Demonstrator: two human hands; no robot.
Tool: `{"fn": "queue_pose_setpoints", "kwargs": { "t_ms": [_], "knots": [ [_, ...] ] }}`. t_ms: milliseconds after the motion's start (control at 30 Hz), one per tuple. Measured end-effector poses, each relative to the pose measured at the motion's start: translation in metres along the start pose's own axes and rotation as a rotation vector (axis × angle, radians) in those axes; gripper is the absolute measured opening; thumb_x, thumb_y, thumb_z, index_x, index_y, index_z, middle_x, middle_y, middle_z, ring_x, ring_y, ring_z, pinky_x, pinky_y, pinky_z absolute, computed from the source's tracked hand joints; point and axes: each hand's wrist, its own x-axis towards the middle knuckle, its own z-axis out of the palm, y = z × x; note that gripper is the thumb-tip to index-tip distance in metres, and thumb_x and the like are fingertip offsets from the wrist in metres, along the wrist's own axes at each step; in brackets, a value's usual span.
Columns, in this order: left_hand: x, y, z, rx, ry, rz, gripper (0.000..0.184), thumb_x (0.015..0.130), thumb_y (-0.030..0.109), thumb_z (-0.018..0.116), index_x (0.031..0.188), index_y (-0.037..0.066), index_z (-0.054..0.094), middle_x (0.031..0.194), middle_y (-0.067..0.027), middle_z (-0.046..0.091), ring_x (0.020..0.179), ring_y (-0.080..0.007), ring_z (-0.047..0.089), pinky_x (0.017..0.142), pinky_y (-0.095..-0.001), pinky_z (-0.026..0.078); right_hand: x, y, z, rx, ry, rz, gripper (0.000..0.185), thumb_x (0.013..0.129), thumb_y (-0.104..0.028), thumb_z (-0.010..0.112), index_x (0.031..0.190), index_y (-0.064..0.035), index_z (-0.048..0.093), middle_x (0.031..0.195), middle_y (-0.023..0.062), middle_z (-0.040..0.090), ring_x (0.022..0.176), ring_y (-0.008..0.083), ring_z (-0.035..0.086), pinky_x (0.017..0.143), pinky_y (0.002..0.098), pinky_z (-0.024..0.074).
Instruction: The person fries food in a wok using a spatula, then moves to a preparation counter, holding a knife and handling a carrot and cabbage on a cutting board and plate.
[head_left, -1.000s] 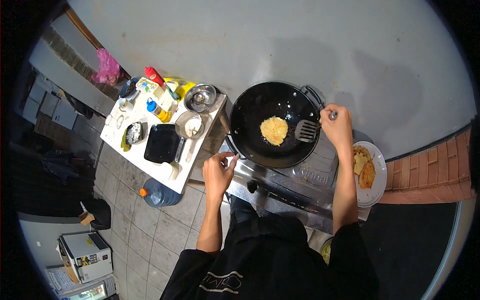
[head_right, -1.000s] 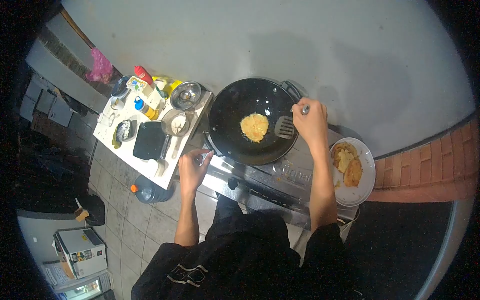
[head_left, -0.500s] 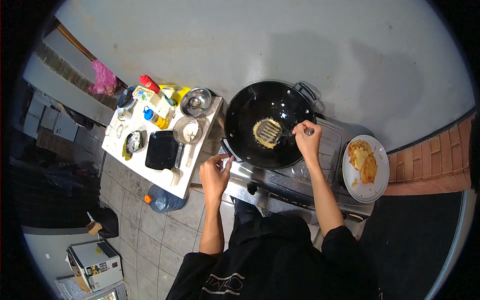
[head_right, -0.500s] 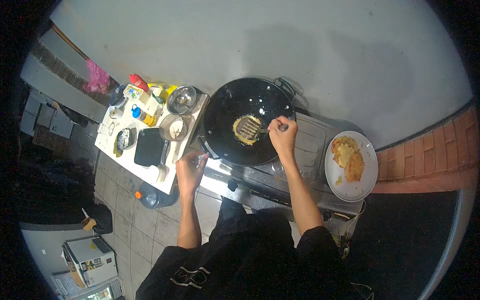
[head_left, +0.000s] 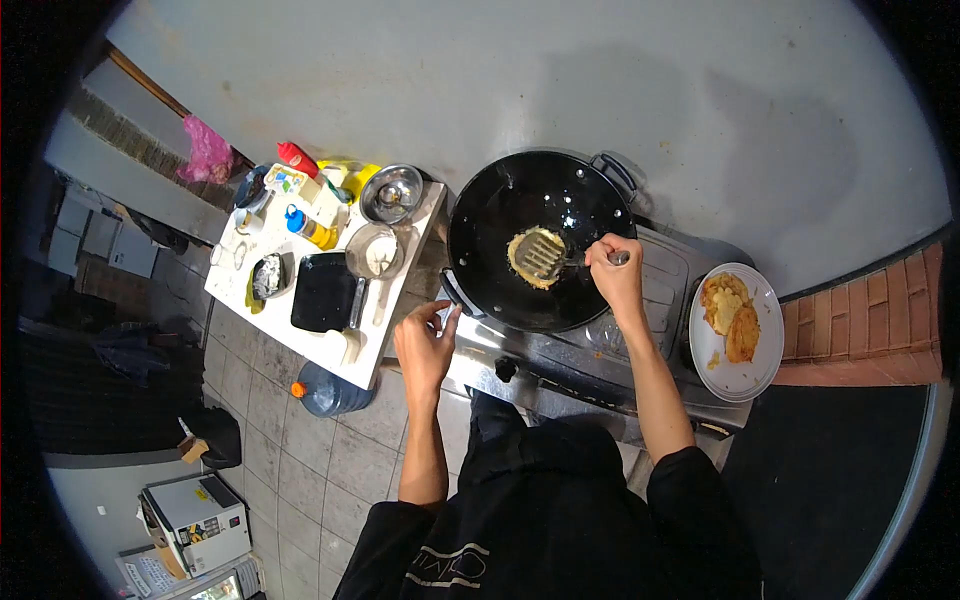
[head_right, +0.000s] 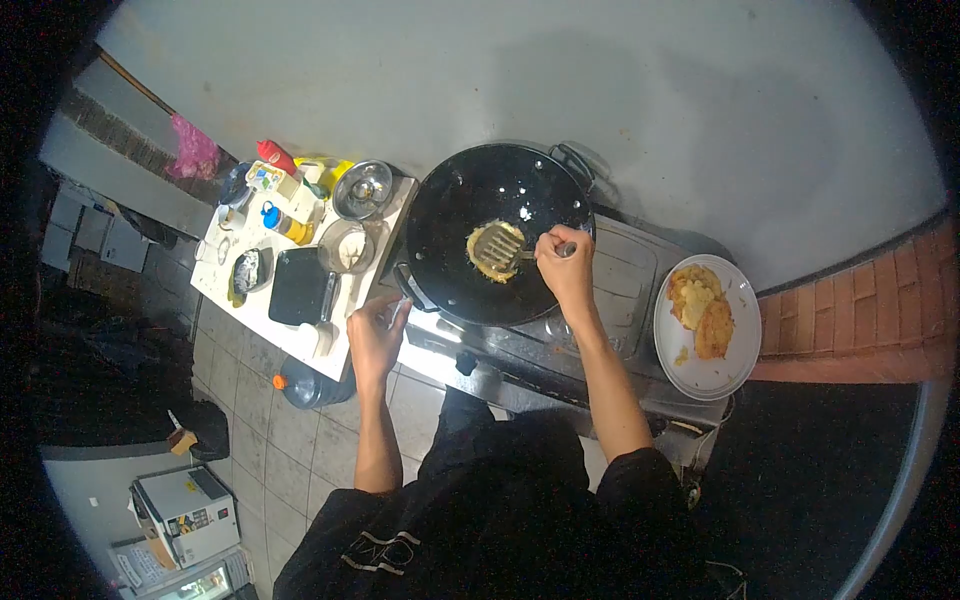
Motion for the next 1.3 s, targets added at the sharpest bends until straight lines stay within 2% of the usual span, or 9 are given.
{"fn": "queue_pose_setpoints", "kwargs": {
  "t_ms": [267, 333, 467, 533, 633, 800, 1033, 1300],
  "knots": [
    [0.002, -0.002, 0.000, -0.009, 0.023, 0.083, 0.023, 0.076, 0.019, 0.075, 0.090, 0.001, 0.071, 0.058, -0.0102, 0.055, 0.050, -0.0235, 0.054, 0.053, -0.0350, 0.042, -0.007, -0.001, -0.001, -0.022, 0.010, 0.008, 0.018, 0.076, 0.000, 0.051, 0.059, 0.0036, 0.057, 0.050, 0.0078, 0.055, 0.046, 0.0093, 0.049, 0.047, 0.0281, 0.0370],
    [0.004, 0.001, -0.002, 0.019, -0.030, 0.046, 0.023, 0.076, 0.019, 0.075, 0.091, 0.002, 0.071, 0.057, -0.0098, 0.054, 0.051, -0.0236, 0.054, 0.053, -0.0350, 0.043, -0.011, -0.012, -0.004, 0.065, 0.120, 0.048, 0.018, 0.077, 0.000, 0.051, 0.059, 0.0033, 0.057, 0.053, 0.0061, 0.057, 0.046, 0.0086, 0.049, 0.046, 0.0273, 0.0375],
    [0.005, -0.002, 0.001, 0.020, -0.001, 0.059, 0.020, 0.076, 0.019, 0.075, 0.089, 0.004, 0.071, 0.056, -0.0084, 0.053, 0.051, -0.0239, 0.054, 0.053, -0.0347, 0.042, -0.014, -0.033, -0.009, 0.188, 0.121, 0.305, 0.021, 0.079, 0.001, 0.049, 0.061, 0.0028, 0.059, 0.055, 0.0040, 0.058, 0.048, 0.0088, 0.051, 0.048, 0.0247, 0.0395],
    [0.005, -0.004, 0.003, 0.023, 0.012, 0.068, 0.020, 0.075, 0.018, 0.075, 0.089, 0.005, 0.071, 0.056, -0.0082, 0.053, 0.051, -0.0240, 0.054, 0.053, -0.0349, 0.042, -0.016, -0.027, -0.005, 0.164, 0.114, 0.296, 0.019, 0.078, 0.000, 0.050, 0.061, 0.0029, 0.059, 0.054, 0.0053, 0.058, 0.050, 0.0101, 0.053, 0.050, 0.0258, 0.0403],
    [0.007, -0.002, 0.003, 0.025, 0.012, 0.044, 0.019, 0.075, 0.018, 0.075, 0.089, 0.006, 0.070, 0.056, -0.0077, 0.052, 0.051, -0.0235, 0.053, 0.053, -0.0351, 0.041, -0.015, -0.014, 0.004, 0.020, 0.162, 0.044, 0.016, 0.075, 0.000, 0.052, 0.061, 0.0040, 0.058, 0.052, 0.0090, 0.057, 0.050, 0.0118, 0.054, 0.051, 0.0287, 0.0407],
    [0.007, 0.000, 0.004, 0.011, -0.015, -0.017, 0.020, 0.075, 0.017, 0.076, 0.089, 0.006, 0.068, 0.055, -0.0066, 0.050, 0.050, -0.0216, 0.051, 0.052, -0.0346, 0.040, -0.022, -0.007, 0.003, -0.001, 0.118, 0.028, 0.017, 0.076, 0.000, 0.052, 0.060, 0.0046, 0.057, 0.051, 0.0091, 0.056, 0.049, 0.0106, 0.053, 0.050, 0.0278, 0.0399],
    [0.007, -0.004, 0.008, -0.010, 0.009, 0.007, 0.021, 0.075, 0.019, 0.076, 0.087, 0.004, 0.067, 0.054, -0.0064, 0.048, 0.049, -0.0198, 0.048, 0.051, -0.0333, 0.038, -0.022, 0.000, 0.000, 0.013, 0.043, -0.026, 0.018, 0.077, 0.002, 0.052, 0.059, 0.0056, 0.053, 0.051, 0.0097, 0.055, 0.049, 0.0098, 0.052, 0.049, 0.0277, 0.0398],
    [0.008, -0.007, 0.009, -0.030, 0.037, 0.033, 0.023, 0.074, 0.019, 0.077, 0.088, 0.004, 0.067, 0.054, -0.0066, 0.048, 0.049, -0.0196, 0.048, 0.051, -0.0333, 0.039, -0.024, -0.013, -0.001, 0.032, 0.068, 0.031, 0.018, 0.077, 0.003, 0.052, 0.060, 0.0058, 0.053, 0.051, 0.0085, 0.054, 0.052, 0.0097, 0.053, 0.052, 0.0274, 0.0411]
  ]
}}
